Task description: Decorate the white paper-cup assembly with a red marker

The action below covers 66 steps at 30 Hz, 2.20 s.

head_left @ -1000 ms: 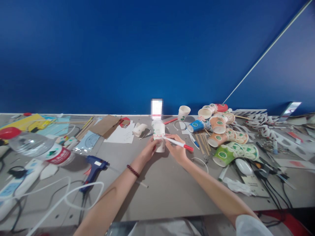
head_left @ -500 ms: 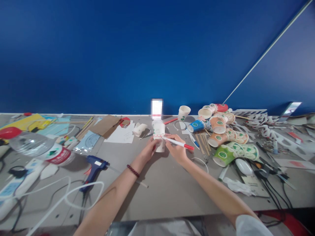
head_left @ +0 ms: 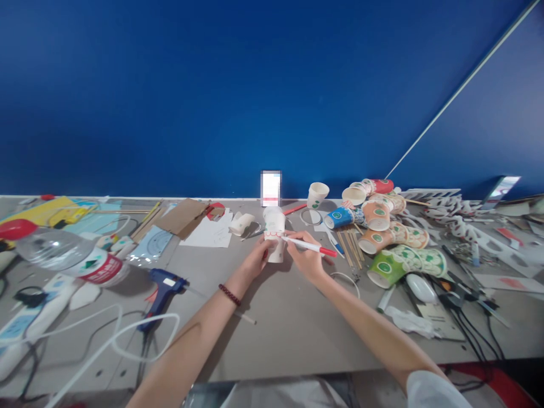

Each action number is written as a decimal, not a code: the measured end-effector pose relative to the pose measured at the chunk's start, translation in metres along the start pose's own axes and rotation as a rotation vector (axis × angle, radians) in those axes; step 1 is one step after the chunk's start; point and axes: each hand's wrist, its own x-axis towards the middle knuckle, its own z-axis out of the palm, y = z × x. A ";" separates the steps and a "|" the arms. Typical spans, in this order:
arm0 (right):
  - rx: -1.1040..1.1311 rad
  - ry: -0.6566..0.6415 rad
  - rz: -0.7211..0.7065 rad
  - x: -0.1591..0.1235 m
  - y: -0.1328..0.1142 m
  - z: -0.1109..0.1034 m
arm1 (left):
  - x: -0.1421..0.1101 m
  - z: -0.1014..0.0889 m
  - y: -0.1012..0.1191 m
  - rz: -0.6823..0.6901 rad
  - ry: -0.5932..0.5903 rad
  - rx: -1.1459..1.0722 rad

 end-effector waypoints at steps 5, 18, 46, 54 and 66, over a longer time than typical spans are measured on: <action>0.024 -0.009 -0.009 0.001 0.000 -0.001 | 0.000 0.000 0.001 -0.002 -0.011 -0.018; -0.004 0.038 -0.035 0.004 -0.003 0.000 | 0.000 -0.002 0.001 -0.014 -0.033 0.020; 0.006 0.030 -0.005 0.003 -0.001 -0.001 | -0.004 0.007 0.001 -0.013 0.001 0.010; -0.041 0.024 0.000 0.002 -0.002 -0.001 | -0.005 0.009 0.003 -0.022 0.029 -0.005; -0.065 0.017 -0.023 0.001 -0.003 -0.001 | -0.007 0.012 0.005 -0.034 0.006 0.004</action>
